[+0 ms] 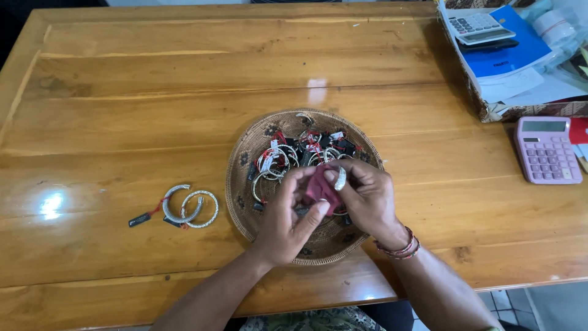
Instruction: Polishing various bracelets from a basket using a small cloth and sorting them on a wooden table.
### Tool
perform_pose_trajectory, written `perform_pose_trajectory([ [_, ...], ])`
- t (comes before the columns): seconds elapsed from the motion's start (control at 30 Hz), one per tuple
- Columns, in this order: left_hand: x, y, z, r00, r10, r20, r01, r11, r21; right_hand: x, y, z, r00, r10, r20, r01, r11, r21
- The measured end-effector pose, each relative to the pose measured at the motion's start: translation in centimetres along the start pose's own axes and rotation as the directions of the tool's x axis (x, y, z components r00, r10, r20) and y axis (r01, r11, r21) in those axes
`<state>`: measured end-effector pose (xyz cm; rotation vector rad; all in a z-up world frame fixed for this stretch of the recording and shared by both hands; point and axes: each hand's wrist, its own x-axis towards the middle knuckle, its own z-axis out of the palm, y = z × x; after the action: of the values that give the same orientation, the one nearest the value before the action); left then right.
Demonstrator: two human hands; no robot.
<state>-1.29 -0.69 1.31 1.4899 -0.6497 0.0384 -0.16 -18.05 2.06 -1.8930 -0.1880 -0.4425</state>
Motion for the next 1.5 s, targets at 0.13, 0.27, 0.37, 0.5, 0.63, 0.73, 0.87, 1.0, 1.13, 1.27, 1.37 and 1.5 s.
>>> perform_pose_trajectory([
  [0.13,0.2,-0.8,-0.3,0.992,-0.07,0.103,0.079,0.993,-0.092,0.0,0.0,0.1,0.999,0.001,-0.033,-0.004,0.997,-0.079],
  [0.27,0.5,-0.2,-0.5,0.993,-0.062,0.101,0.068,0.996,-0.06,0.7,-1.3,-0.3,0.99,-0.084,0.111,0.087,0.996,-0.021],
  [0.37,0.3,-0.9,-0.3,0.994,-0.068,0.084,0.072,0.996,-0.05,0.4,-0.5,-0.2,0.988,-0.121,0.1,0.128,0.99,-0.065],
  [0.5,0.2,-0.9,-0.3,0.994,-0.086,0.07,0.09,0.994,-0.059,-0.2,1.7,-0.1,0.972,-0.223,0.076,0.234,0.949,-0.211],
  [0.63,0.6,0.2,-0.7,0.996,-0.057,0.072,0.057,0.998,-0.004,0.6,-0.7,-0.1,0.979,-0.067,0.192,0.074,0.997,-0.031],
  [0.73,0.5,0.0,-0.6,0.998,-0.036,0.058,0.034,0.999,0.034,0.3,-0.2,-0.3,0.985,0.014,0.171,-0.015,1.0,0.004],
  [0.87,-0.1,-0.7,-0.4,1.0,0.002,0.015,-0.004,0.993,0.12,-0.1,1.0,-0.5,0.987,0.057,0.152,-0.066,0.996,0.055],
  [1.0,-0.1,-0.4,0.2,0.997,0.069,-0.038,-0.059,0.973,0.223,-0.4,3.1,-0.4,0.983,-0.025,0.181,0.029,0.999,-0.02],
  [1.13,0.3,0.4,0.3,0.993,0.096,-0.07,-0.077,0.967,0.244,-0.9,1.9,0.6,0.933,0.188,0.307,-0.319,0.827,0.463],
  [1.27,0.1,-0.6,0.3,0.981,0.181,-0.062,-0.155,0.941,0.301,-0.9,4.8,-0.2,0.971,0.074,0.227,-0.131,0.96,0.246],
  [1.37,0.1,-0.1,0.5,0.963,0.26,-0.076,-0.212,0.897,0.388,-1.4,4.3,0.2,0.985,0.056,0.161,-0.084,0.982,0.17],
  [1.5,0.2,0.7,0.7,0.919,0.38,-0.106,-0.28,0.818,0.503,-0.9,0.6,1.9,0.984,0.073,0.163,-0.117,0.953,0.278],
])
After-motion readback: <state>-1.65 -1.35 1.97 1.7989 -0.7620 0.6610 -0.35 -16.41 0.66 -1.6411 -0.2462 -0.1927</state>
